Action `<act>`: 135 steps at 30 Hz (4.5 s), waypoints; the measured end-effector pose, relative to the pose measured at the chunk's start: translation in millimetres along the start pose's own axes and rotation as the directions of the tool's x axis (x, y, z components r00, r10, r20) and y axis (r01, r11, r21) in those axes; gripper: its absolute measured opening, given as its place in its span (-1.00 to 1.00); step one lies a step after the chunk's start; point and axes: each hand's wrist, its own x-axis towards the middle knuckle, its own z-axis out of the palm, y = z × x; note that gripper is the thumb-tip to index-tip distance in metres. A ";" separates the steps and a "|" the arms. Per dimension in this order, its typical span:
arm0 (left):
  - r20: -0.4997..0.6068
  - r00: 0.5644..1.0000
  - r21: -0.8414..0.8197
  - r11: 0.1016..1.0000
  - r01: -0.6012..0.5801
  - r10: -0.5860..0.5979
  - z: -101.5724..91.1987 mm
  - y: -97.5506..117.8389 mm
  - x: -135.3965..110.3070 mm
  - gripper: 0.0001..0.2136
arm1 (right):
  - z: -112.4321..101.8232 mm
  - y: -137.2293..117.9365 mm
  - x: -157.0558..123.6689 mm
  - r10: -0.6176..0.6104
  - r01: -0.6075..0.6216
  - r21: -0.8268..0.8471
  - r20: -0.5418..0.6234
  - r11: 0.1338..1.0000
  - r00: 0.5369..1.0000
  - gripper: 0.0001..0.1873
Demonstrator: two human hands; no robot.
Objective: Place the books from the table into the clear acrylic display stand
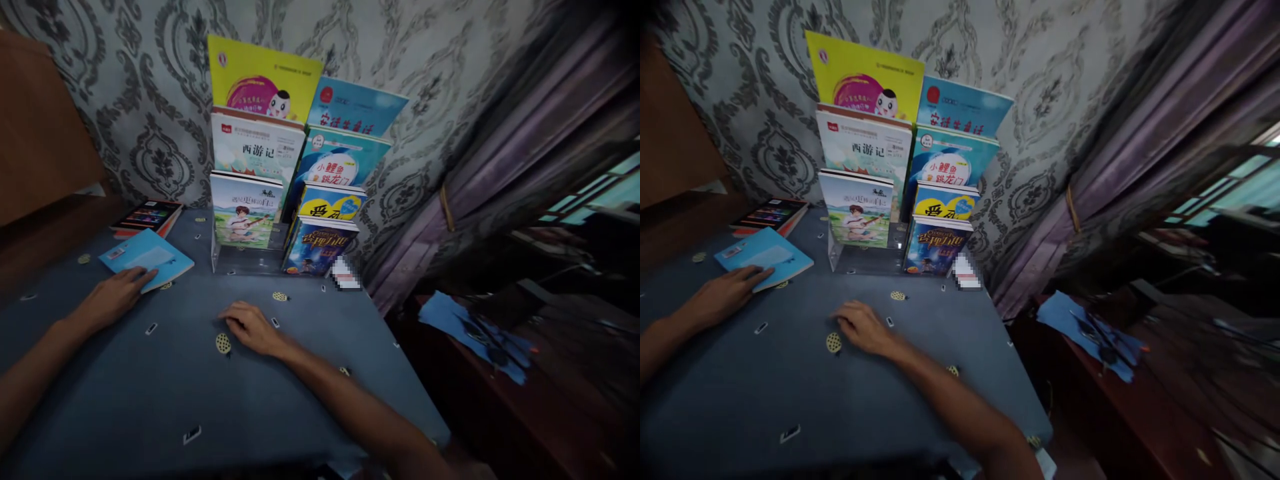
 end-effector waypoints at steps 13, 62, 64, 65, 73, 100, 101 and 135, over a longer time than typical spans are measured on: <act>0.081 0.995 0.077 0.995 -0.056 0.050 -24.3 69.8 -55.9 -0.53 | -1.6 8.2 0.1 0.114 -0.092 0.137 -0.160 0.986 0.981 -0.71; -0.045 0.928 -0.544 0.770 -0.334 0.371 1.1 146.9 -13.6 -0.58 | 17.4 20.8 -42.5 0.215 -0.337 -0.428 -0.308 0.839 0.927 -0.54; -0.087 0.940 -0.498 0.803 -0.327 0.329 4.0 148.8 -6.3 -0.59 | 15.0 21.5 -43.1 0.220 -0.327 -0.408 -0.286 0.852 0.932 -0.53; -0.108 0.950 -0.470 0.827 -0.308 0.293 5.4 148.9 -2.7 -0.60 | 13.4 21.8 -43.4 0.218 -0.318 -0.399 -0.276 0.860 0.936 -0.53; -0.120 0.992 -0.361 0.929 -0.082 0.040 18.4 147.1 10.5 -0.58 | 1.0 28.0 -42.2 0.229 -0.285 -0.382 -0.185 0.879 0.956 -0.53; -0.193 0.979 -0.239 0.964 -0.115 0.069 9.4 151.8 8.1 -0.73 | 22.3 -11.4 43.1 0.203 -0.174 -0.370 0.041 0.913 0.978 -0.44; -0.191 0.980 -0.233 0.966 -0.109 0.065 8.3 152.1 7.8 -0.73 | 22.1 -12.0 43.1 0.212 -0.184 -0.376 0.034 0.908 0.977 -0.45; 0.073 0.980 -0.118 0.977 -0.177 0.186 -20.0 147.2 39.4 -0.60 | -33.8 34.3 -26.8 0.346 -0.393 -0.120 -0.292 0.911 0.892 -0.57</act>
